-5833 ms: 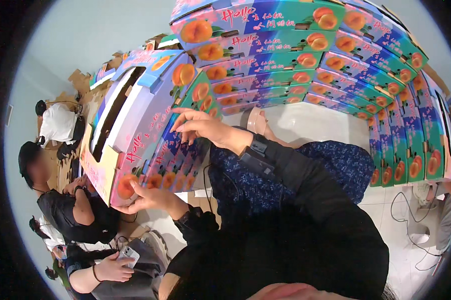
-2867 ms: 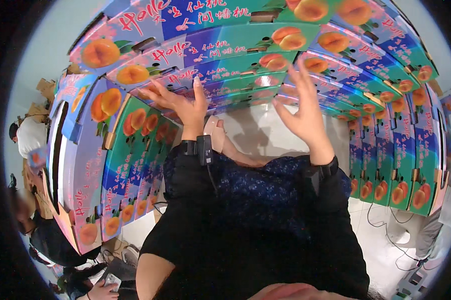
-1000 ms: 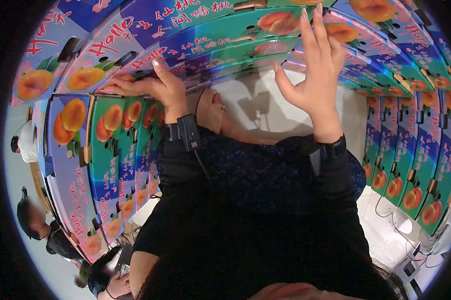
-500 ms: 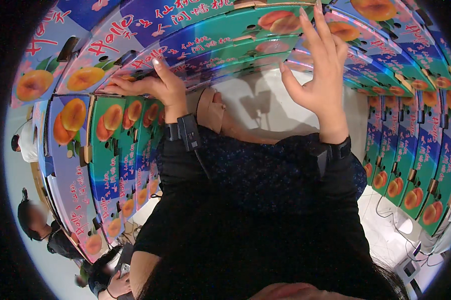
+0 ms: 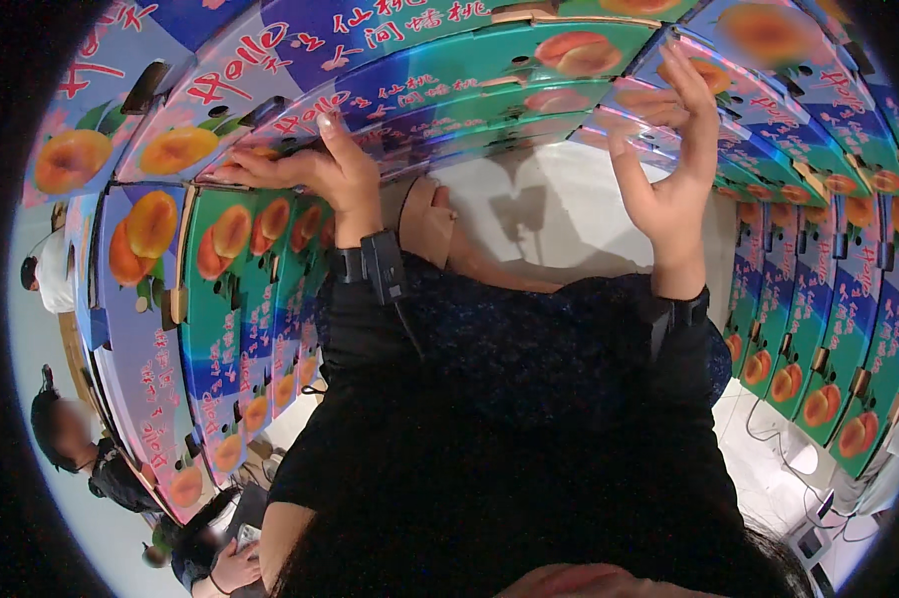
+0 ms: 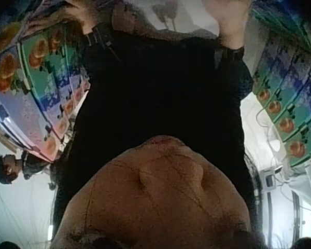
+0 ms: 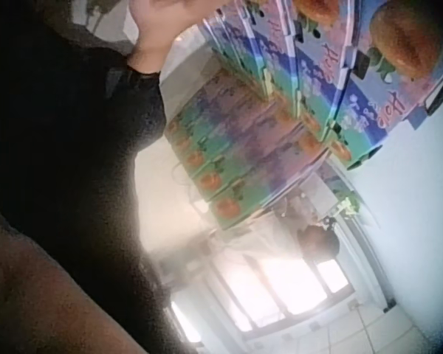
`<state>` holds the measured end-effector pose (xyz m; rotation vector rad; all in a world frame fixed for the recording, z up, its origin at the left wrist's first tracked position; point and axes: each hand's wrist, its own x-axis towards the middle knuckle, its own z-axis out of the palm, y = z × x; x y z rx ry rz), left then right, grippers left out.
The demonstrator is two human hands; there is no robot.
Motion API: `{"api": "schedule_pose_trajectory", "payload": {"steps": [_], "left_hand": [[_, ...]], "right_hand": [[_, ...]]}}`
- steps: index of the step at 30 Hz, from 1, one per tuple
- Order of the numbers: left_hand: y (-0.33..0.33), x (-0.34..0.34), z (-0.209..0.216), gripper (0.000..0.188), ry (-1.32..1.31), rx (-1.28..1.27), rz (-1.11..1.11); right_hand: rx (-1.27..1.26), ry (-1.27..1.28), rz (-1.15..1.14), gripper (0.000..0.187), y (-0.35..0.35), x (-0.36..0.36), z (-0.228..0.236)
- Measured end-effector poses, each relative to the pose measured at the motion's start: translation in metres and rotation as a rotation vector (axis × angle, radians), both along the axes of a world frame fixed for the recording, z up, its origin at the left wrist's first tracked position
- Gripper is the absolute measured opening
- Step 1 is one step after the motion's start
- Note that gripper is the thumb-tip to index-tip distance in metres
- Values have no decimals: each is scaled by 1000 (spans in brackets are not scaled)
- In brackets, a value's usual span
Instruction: The person is folding and assembling fruit boxes in a packaging factory environment.
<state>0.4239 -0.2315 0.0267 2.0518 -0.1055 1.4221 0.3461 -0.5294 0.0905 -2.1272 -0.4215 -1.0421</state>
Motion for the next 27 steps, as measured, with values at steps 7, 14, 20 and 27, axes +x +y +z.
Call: {"api": "schedule_pose_trajectory", "payload": {"steps": [7, 14, 20, 27], "left_hand": [[-2, 4, -5, 94, -10, -53, -56], [2, -2, -1, 94, 5, 25, 16], [-7, -4, 6, 94, -16, -20, -20], [-2, 2, 3, 94, 10, -17, 18]], "right_hand": [[594, 292, 426, 77, 9, -7, 13], [1011, 498, 520, 81, 6, -12, 39], [1021, 208, 863, 86, -54, 27, -68], [992, 410, 673, 80, -4, -4, 38]]}}
